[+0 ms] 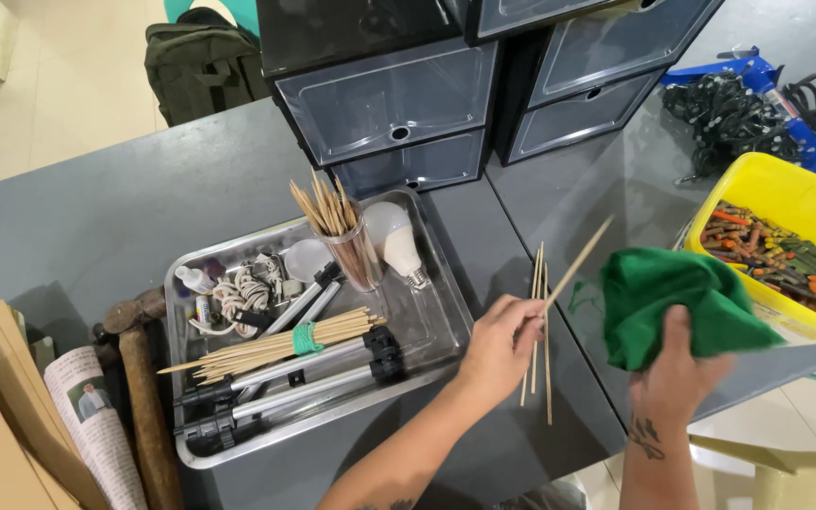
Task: The person wipes wooden skewers one by one with a green cloth. They pick up each skewer from a pile on the table, wipe it, and place it into a clear container. The person repeats this process for multiple skewers throughout the video.
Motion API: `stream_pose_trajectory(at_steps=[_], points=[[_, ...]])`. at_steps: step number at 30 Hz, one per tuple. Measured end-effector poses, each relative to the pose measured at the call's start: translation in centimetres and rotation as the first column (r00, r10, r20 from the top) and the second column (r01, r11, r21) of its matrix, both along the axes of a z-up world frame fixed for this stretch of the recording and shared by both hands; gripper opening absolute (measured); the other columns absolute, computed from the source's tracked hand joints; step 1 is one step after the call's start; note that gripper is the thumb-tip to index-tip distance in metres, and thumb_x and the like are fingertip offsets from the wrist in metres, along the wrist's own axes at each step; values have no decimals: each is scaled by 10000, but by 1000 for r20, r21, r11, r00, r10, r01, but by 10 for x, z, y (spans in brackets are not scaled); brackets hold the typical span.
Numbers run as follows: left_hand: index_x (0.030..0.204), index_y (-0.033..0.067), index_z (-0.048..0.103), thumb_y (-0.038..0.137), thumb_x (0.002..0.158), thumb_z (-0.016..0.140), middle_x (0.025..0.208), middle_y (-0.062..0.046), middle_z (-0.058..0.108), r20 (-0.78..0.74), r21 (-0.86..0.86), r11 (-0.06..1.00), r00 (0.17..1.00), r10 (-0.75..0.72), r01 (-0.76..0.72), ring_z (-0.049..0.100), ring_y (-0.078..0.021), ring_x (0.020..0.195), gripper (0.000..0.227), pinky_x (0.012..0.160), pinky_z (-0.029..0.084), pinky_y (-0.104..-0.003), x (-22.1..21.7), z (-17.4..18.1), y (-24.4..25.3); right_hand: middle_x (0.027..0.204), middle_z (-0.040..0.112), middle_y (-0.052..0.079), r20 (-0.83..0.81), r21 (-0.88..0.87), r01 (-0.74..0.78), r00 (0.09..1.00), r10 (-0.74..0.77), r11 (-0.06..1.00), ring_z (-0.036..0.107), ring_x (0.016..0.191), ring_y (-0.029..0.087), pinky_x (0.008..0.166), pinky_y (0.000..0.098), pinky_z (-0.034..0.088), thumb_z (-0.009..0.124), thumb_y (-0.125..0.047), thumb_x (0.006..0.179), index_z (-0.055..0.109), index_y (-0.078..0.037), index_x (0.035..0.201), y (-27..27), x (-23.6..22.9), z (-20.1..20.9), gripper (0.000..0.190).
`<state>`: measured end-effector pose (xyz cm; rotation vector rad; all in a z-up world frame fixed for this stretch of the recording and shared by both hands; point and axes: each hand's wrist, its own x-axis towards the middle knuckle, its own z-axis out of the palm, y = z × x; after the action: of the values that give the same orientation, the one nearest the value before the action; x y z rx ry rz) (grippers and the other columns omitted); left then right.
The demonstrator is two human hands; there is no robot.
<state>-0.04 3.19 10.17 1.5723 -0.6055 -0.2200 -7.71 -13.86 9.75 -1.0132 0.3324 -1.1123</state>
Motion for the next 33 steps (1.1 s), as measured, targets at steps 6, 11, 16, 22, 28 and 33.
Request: stream_pose_trajectory(at_steps=[6,11,16,22,28,33], points=[[1033,-75,599,-120,847,667,989,-219,659,191,232,958,957,-217,171,694,-384,934,202,746,556,-420,-19,-10,3,1153,657,56,-389,-274,-143,921,26,951,610,1037,141,910,305,511,730,-2,1013,664,-17,1239,12,-3,-50,235],[1095,-28,628,-104,939,583,980,-174,683,90,76,959,956,-278,272,743,-289,837,180,739,596,-368,-24,-20,14,1260,629,64,-75,-222,-14,997,-3,975,635,1138,188,999,347,547,708,-123,1140,573,-30,1385,-11,-8,9,295],[1141,-10,588,-53,998,608,943,-126,708,99,24,996,991,-92,91,726,-198,828,151,706,578,-335,-13,-19,17,1332,612,113,228,-198,89,973,-43,976,641,1155,262,1030,420,554,697,-179,1166,519,-33,1442,-15,-16,45,359],[1156,-23,588,-56,1042,577,1399,-41,659,-210,-371,928,976,-53,-30,598,-44,936,119,710,476,-230,-13,6,11,1140,673,94,-509,-383,-224,861,-2,896,650,1036,205,906,325,546,721,-60,959,650,-60,1247,31,-15,-26,297],[1135,-22,621,-50,1026,584,1444,-100,569,-273,-574,814,957,-94,-84,644,-92,1187,118,952,536,-247,-7,-5,18,1107,629,47,-468,-441,-396,867,170,805,624,959,125,812,281,519,773,-4,899,703,-17,1064,66,7,-34,180],[1066,-38,676,3,1035,636,1356,-97,598,-196,-412,893,975,107,-181,656,-103,936,65,809,544,-246,11,8,39,1003,719,40,-446,-538,-436,873,194,721,670,899,101,796,268,551,813,-38,814,622,-32,1126,80,26,-11,366]])
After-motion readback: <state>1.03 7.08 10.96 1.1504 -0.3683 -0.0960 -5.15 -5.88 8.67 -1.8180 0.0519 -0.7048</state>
